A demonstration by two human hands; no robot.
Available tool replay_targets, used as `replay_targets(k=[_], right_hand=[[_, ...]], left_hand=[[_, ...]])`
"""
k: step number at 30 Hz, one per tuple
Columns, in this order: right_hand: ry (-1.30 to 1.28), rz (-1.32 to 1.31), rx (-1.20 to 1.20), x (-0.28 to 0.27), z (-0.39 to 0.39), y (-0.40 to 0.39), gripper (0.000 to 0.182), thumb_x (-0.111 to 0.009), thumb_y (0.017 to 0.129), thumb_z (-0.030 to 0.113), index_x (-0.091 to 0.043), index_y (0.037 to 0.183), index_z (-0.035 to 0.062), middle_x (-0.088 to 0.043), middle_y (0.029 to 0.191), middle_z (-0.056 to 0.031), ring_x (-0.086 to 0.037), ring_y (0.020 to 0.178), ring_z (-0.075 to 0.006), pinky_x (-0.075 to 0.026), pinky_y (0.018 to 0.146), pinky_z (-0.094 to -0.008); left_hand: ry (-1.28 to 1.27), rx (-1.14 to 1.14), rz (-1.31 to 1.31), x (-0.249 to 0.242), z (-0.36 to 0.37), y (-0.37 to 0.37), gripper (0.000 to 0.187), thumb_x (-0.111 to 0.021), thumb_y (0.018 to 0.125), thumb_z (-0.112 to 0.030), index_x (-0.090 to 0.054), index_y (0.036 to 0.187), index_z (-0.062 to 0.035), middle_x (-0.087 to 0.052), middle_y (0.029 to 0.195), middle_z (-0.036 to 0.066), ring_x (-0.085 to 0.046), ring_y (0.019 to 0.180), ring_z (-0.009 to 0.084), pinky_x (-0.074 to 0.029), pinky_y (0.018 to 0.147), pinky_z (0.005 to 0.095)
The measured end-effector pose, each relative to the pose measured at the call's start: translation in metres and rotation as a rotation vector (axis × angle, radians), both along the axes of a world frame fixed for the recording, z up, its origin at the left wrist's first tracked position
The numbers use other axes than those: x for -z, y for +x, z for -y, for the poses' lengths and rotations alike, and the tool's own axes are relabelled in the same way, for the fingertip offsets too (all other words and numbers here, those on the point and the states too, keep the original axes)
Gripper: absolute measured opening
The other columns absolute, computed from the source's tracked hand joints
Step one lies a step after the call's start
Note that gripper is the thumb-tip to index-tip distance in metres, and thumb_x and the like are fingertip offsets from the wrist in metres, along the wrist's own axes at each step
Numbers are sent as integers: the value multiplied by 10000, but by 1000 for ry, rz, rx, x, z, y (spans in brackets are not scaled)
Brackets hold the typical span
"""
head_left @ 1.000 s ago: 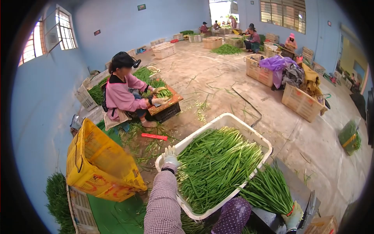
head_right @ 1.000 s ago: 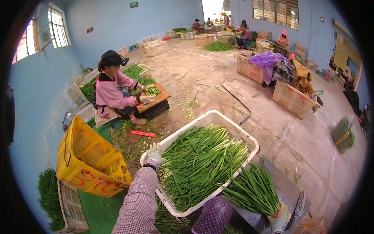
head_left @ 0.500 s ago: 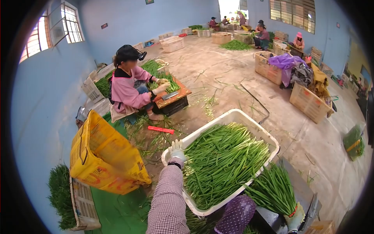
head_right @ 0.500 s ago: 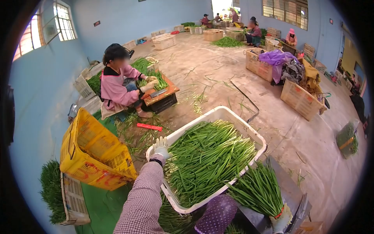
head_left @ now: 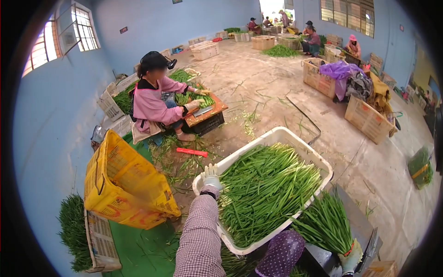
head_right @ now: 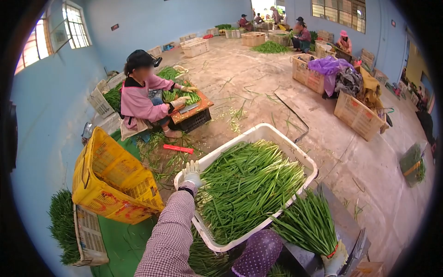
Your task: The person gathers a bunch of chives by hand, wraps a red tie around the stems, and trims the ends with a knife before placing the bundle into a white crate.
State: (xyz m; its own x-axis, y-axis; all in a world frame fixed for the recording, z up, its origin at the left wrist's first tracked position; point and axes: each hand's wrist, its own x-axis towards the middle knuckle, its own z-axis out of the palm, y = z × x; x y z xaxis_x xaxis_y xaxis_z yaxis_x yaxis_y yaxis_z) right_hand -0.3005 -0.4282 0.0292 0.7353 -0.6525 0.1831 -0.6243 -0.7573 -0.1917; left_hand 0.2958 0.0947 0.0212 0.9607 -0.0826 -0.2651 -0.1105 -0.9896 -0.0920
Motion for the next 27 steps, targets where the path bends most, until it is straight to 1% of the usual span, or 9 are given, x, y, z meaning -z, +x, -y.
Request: replay_targets(k=[1,3,10,16,18,19,21,24,27], right_hand=[[3,-1,0,-2,-1,1,1147,-949,481,211,-457,1488,-31,-576,1388,-213,-529,1311,-402,-388,1152,-479],[17,10,-4,-6,-3,0,1150,-949,478,212,-457,1489,-31,-571,1394,-215,-521,1320,-403,-389,1152,-479],[9,-12,-12,3,3,-5,1179,-949,486,212,-425,1519,-6,-542,1427,-218,-493,1347,-405,-364,1164,-484],[60,-34,25,-3,-2,-2,1198,-950,494,209,-401,1539,5,-530,1442,-217,-478,1363,-404,-350,1173,-490],[17,11,-5,-2,-4,-3,1226,-950,447,149,-404,1533,-4,-536,1423,-209,-488,1340,-399,-333,1168,-503],[19,6,-6,-3,-4,-4,1226,-950,447,149,-404,1533,-4,-536,1423,-209,-488,1340,-399,-333,1168,-503],[39,1,-2,-6,-4,0,1176,-947,500,206,-417,1526,-14,-542,1426,-217,-493,1345,-406,-358,1166,-486],[3,25,-18,-6,-5,1,1169,-946,497,198,-425,1520,-22,-547,1419,-214,-500,1338,-406,-362,1163,-483],[39,4,-6,-11,-7,1,1167,-945,498,191,-424,1520,-26,-551,1416,-214,-505,1334,-407,-365,1160,-480]], left_hand=[[3,0,-1,-1,0,0,1325,-785,809,-609,101,1671,-131,71,1750,160,48,1611,382,-53,1266,605],[-6,3,-38,-8,2,-3,1304,-777,830,-573,104,1664,-97,86,1739,195,53,1605,404,-42,1274,584],[6,4,-29,-10,4,-3,1322,-782,819,-589,109,1664,-100,90,1739,194,65,1603,409,-38,1269,601],[8,6,-23,-10,4,-4,1341,-797,806,-583,116,1662,-101,86,1740,192,64,1604,405,-37,1271,598],[6,-10,32,-5,4,-4,1318,-805,793,-583,66,1676,-139,39,1752,143,28,1612,371,-46,1269,599],[8,-11,27,-2,3,-5,1318,-805,793,-583,66,1676,-139,39,1752,143,28,1612,371,-46,1269,599],[7,-8,40,-3,3,-4,1317,-805,793,-583,67,1676,-140,34,1753,139,23,1611,370,-51,1269,598],[16,-5,41,-3,3,-5,1316,-799,796,-589,69,1676,-136,32,1753,142,18,1611,372,-58,1269,597],[32,-3,43,-4,4,-5,1318,-795,798,-595,72,1675,-130,27,1752,148,14,1611,374,-64,1269,597]])
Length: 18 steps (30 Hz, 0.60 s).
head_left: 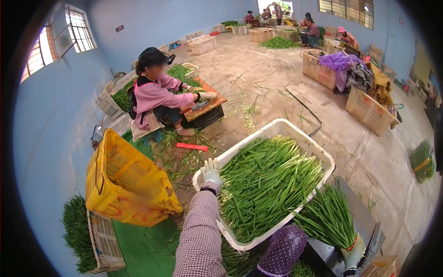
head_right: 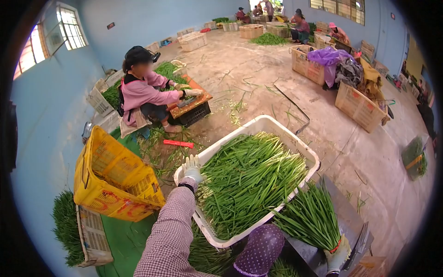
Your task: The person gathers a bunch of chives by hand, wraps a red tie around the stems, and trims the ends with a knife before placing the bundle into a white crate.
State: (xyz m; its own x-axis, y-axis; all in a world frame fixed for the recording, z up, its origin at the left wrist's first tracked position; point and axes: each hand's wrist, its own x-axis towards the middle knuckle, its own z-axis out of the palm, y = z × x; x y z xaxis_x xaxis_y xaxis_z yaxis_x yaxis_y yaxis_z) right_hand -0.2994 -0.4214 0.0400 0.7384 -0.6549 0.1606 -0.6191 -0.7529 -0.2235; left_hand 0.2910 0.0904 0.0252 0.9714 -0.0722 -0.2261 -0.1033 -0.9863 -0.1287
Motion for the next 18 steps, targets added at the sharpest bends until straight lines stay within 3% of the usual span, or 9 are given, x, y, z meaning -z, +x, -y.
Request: replay_targets(k=[13,18], right_hand=[[10,-20,5,13,9,-9,1219,-948,458,142,-402,1538,0,-526,1446,-212,-479,1359,-398,-340,1175,-489],[-18,28,-14,13,7,-9,1163,-938,487,149,-432,1523,-9,-564,1419,-211,-496,1354,-401,-352,1175,-481]], left_hand=[[-27,13,-25,-1,2,-2,1332,-807,804,-552,105,1663,-100,76,1740,190,52,1606,396,-48,1273,587],[-26,16,-18,4,0,2,1354,-811,786,-570,111,1662,-106,82,1739,187,60,1604,402,-46,1268,605]])
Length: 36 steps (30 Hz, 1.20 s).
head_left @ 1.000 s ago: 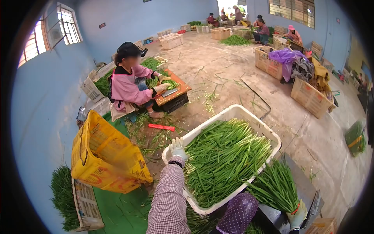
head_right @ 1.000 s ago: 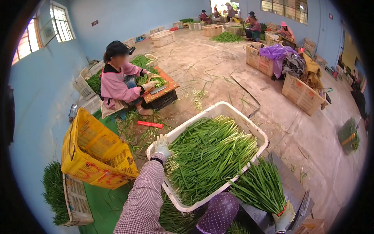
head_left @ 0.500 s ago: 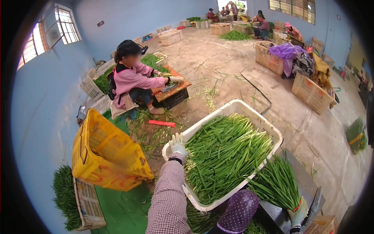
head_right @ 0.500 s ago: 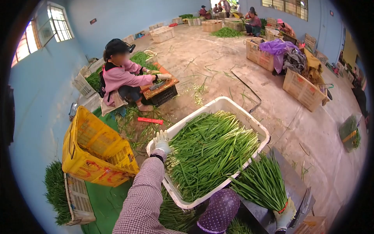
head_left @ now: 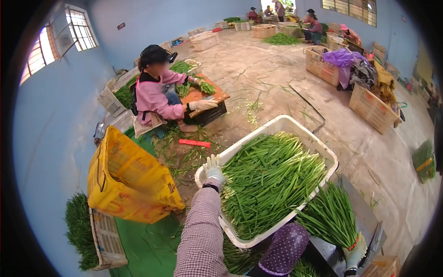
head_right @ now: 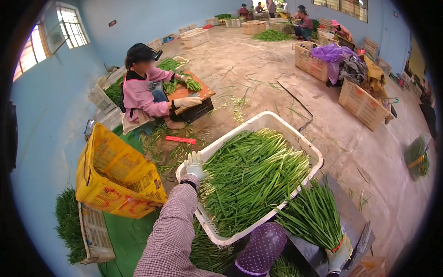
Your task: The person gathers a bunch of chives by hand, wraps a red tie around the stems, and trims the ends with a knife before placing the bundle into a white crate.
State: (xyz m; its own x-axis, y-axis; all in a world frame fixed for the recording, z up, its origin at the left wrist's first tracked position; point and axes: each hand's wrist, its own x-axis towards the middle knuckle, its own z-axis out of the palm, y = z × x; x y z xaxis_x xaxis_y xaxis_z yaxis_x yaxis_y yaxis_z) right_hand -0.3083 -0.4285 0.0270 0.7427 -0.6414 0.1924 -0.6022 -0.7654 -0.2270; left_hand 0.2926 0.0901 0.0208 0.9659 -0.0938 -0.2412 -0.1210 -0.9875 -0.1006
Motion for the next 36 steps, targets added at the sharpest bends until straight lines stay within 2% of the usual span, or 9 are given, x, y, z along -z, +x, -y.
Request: replay_targets(k=[15,16,17,19,20,23,25,29,36], right_hand=[[34,-39,-15,1,4,-3,1129,-905,526,133,-421,1537,2,-548,1440,-226,-476,1375,-413,-343,1182,-486],[49,-129,-11,-55,-35,16,1130,-918,511,151,-433,1519,-11,-555,1418,-231,-485,1354,-418,-357,1169,-488],[47,-129,-20,-58,-47,0,1130,-918,511,151,-433,1519,-11,-555,1418,-231,-485,1354,-418,-357,1169,-488],[29,-181,26,-39,-59,-38,975,-939,658,311,-515,1504,79,-630,1374,-207,-587,1284,-372,-460,1099,-459],[37,-182,18,-37,-56,-38,973,-949,649,310,-527,1493,77,-631,1372,-214,-591,1275,-384,-465,1094,-468],[47,-159,0,-33,-58,-31,966,-952,643,309,-538,1482,69,-631,1376,-212,-597,1267,-387,-470,1087,-472],[51,-138,-17,-30,-57,-19,972,-958,631,312,-545,1476,69,-630,1381,-214,-601,1266,-387,-471,1086,-472],[29,-135,-29,-28,-43,-7,990,-957,630,318,-532,1491,73,-629,1387,-209,-599,1272,-382,-471,1089,-468],[-5,-151,-12,-31,-33,17,1004,-960,630,334,-525,1498,78,-629,1396,-196,-599,1276,-373,-474,1091,-461]], left_hand=[[-19,-2,68,12,-5,2,1322,-806,775,-576,41,1675,-107,12,1744,171,19,1609,382,-69,1258,623],[-23,0,75,14,-6,2,1326,-807,769,-581,36,1674,-102,9,1744,172,16,1608,385,-69,1258,626],[-24,-9,76,14,-6,2,1326,-807,769,-581,36,1674,-102,9,1744,172,16,1608,385,-69,1258,626],[-25,0,47,11,-7,5,1333,-806,773,-584,50,1671,-98,37,1746,154,35,1607,383,-55,1259,629],[-28,-9,48,4,-9,13,1333,-806,773,-584,50,1671,-98,37,1746,154,35,1607,383,-55,1259,629],[-194,-68,-402,-41,-17,70,1013,-710,908,-475,-127,1681,-178,-419,1609,225,-451,1468,353,-373,1199,498],[-319,-70,-168,-102,-24,92,868,-645,953,-430,-190,1673,-265,-597,1455,204,-619,1304,338,-485,1098,463],[-264,-147,17,-196,-4,143,884,-581,972,-438,-84,1688,-288,-653,1397,181,-667,1239,320,-508,1029,442],[-223,-248,90,-192,29,175,873,-557,984,-443,-56,1689,-327,-675,1390,108,-685,1220,281,-501,1021,471]])
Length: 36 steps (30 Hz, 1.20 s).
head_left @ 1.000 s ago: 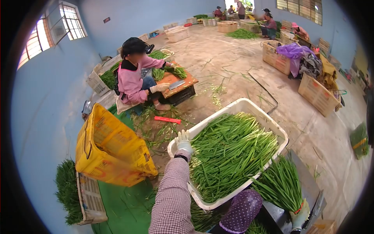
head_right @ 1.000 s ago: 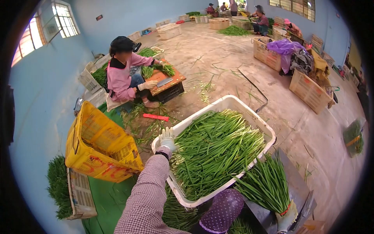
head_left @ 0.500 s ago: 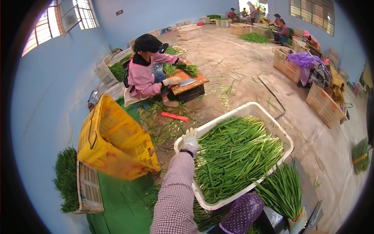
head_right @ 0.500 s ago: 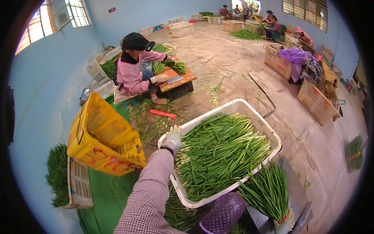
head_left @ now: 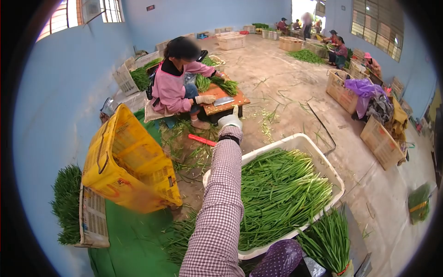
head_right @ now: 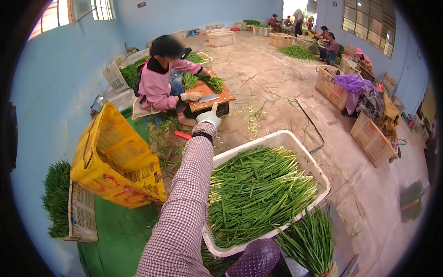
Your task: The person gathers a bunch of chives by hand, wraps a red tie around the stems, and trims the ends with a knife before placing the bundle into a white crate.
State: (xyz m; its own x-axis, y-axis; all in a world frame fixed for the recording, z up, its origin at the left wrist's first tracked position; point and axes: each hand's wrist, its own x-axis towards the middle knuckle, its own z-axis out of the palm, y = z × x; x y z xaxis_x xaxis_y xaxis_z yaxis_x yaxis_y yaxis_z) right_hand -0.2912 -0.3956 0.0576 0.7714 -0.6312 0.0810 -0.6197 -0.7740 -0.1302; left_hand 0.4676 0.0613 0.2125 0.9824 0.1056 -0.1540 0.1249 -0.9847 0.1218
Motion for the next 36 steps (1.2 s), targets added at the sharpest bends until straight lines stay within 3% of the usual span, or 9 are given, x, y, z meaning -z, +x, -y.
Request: replay_targets(k=[3,9,19,21,22,26,29,32,36], right_hand=[[-28,4,-40,-6,5,2,1000,-965,623,327,-534,1490,76,-631,1395,-195,-598,1278,-371,-474,1091,-459],[-60,14,-52,-16,7,16,976,-965,622,301,-550,1475,73,-649,1362,-193,-613,1255,-376,-484,1078,-460],[-115,10,-63,-47,2,42,950,-946,653,327,-543,1474,70,-651,1343,-212,-615,1234,-399,-489,1061,-479],[-106,-13,-58,-45,6,42,948,-944,657,326,-540,1475,70,-649,1343,-213,-609,1240,-401,-482,1069,-480],[-107,-16,-58,-43,8,42,945,-942,661,324,-538,1476,67,-648,1344,-213,-606,1246,-397,-478,1073,-476],[-68,-21,-63,-51,4,53,937,-936,672,320,-533,1476,61,-646,1349,-210,-599,1262,-381,-470,1084,-462],[-19,-14,-61,-59,-5,61,928,-931,680,315,-532,1478,60,-645,1356,-209,-599,1266,-373,-472,1085,-453],[2,-55,-61,-61,-14,65,927,-930,683,312,-530,1480,59,-644,1358,-214,-600,1265,-376,-472,1087,-449],[12,-59,-73,-59,-15,66,953,-936,676,305,-513,1492,53,-649,1351,-212,-602,1261,-380,-473,1084,-452]], left_hand=[[65,-31,119,-9,10,-2,682,-452,1062,-307,-159,1678,-330,-756,1205,34,-742,1056,223,-541,821,439],[62,-59,97,-14,1,5,679,-437,1084,-332,-120,1684,-337,-751,1221,40,-740,1052,230,-541,819,452],[22,-81,-10,8,-8,3,836,-506,1005,-383,-30,1689,-321,-691,1358,119,-701,1184,278,-490,1024,474],[9,-69,-1,19,-10,5,841,-518,1002,-395,-41,1690,-311,-693,1355,117,-706,1174,273,-500,1020,462],[-115,-166,164,99,-22,68,841,-520,1002,-398,-49,1691,-298,-695,1349,118,-710,1164,276,-517,999,457],[-54,107,149,53,2,-42,837,-590,957,-415,-222,1668,-174,-753,1154,152,-744,1000,295,-546,884,466],[89,282,525,97,28,-115,767,-659,903,-348,-397,1582,-107,-668,1103,112,-641,1040,294,-475,925,478],[-218,542,764,145,45,-212,716,-625,917,-300,-413,1554,-50,-591,1213,156,-545,1168,334,-416,998,497],[-703,654,471,163,66,-352,612,-654,911,-160,-488,1478,-3,-636,1137,177,-617,1057,364,-484,966,491]])
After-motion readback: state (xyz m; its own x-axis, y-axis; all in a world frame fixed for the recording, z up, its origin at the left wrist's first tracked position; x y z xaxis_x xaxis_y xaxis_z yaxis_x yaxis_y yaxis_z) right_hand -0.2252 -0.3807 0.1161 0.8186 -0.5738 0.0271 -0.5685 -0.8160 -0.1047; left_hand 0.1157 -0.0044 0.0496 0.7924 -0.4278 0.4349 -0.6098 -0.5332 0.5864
